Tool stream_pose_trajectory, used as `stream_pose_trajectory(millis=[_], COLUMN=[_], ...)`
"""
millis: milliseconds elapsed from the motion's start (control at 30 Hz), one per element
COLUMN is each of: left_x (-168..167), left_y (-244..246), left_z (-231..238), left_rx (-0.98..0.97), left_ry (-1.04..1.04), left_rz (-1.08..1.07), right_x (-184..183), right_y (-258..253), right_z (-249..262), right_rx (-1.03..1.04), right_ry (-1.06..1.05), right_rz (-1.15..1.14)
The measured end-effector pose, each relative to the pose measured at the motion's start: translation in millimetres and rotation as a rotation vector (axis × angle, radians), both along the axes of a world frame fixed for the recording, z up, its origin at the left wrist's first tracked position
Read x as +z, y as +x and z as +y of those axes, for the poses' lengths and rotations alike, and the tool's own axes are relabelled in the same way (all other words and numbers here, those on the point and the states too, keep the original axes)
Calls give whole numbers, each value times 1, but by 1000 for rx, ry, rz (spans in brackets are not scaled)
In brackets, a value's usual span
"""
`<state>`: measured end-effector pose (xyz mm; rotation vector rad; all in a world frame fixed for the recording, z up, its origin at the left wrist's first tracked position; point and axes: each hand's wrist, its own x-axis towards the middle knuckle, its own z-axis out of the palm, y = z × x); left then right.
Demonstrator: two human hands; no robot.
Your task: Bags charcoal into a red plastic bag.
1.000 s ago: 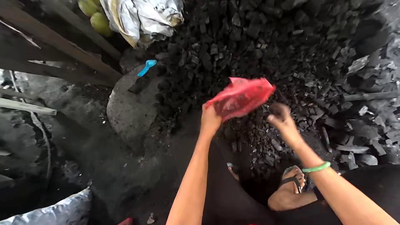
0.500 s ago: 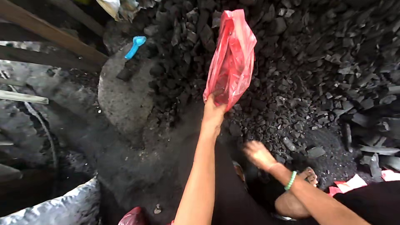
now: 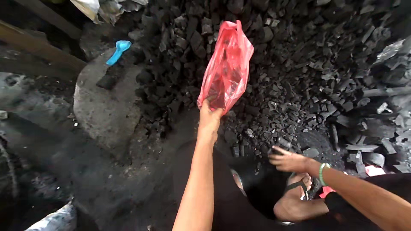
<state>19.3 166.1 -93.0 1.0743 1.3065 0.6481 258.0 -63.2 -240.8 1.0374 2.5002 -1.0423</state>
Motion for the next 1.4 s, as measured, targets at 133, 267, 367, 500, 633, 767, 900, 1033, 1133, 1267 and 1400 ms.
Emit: stream_pose_trajectory(millis=[133, 267, 367, 500, 633, 767, 900, 1033, 1133, 1267, 1400], left_x=[2, 3, 4, 0, -16, -68, -135, -155, -142, -137, -135], left_y=[0, 3, 6, 8, 26, 48, 52, 73, 91, 112, 121], left_z=[-1, 0, -1, -2, -8, -22, -50, -57, -56, -62, -59], left_rx=[55, 206, 383, 670, 853, 909, 714, 521, 345, 344, 492], left_ry=[7, -14, -140, -324, -236, -61, -222, -358, -358, -338, -307], left_rz=[14, -46, -188, -310, -322, -107, 302, 284, 375, 308, 177], right_x=[28, 35, 15, -13, 10, 35, 10, -35, -40, -19, -16], right_y=[51, 47, 12, -6, -7, 3, 20, 15, 1, -23, -42], right_z=[33, 8, -33, -27, 19, 37, 18, 23, 57, 99, 108], right_rx=[-469, -1595, -2588, -2780, -2687, -2413, -2574, -2705, -2584, -2443, -2293], right_ry=[478, 620, 262, -224, -118, 41, 458, 205, 349, 359, 357], right_rz=[-23, -60, -58, 62, 678, 973, 376, 300, 613, 676, 627])
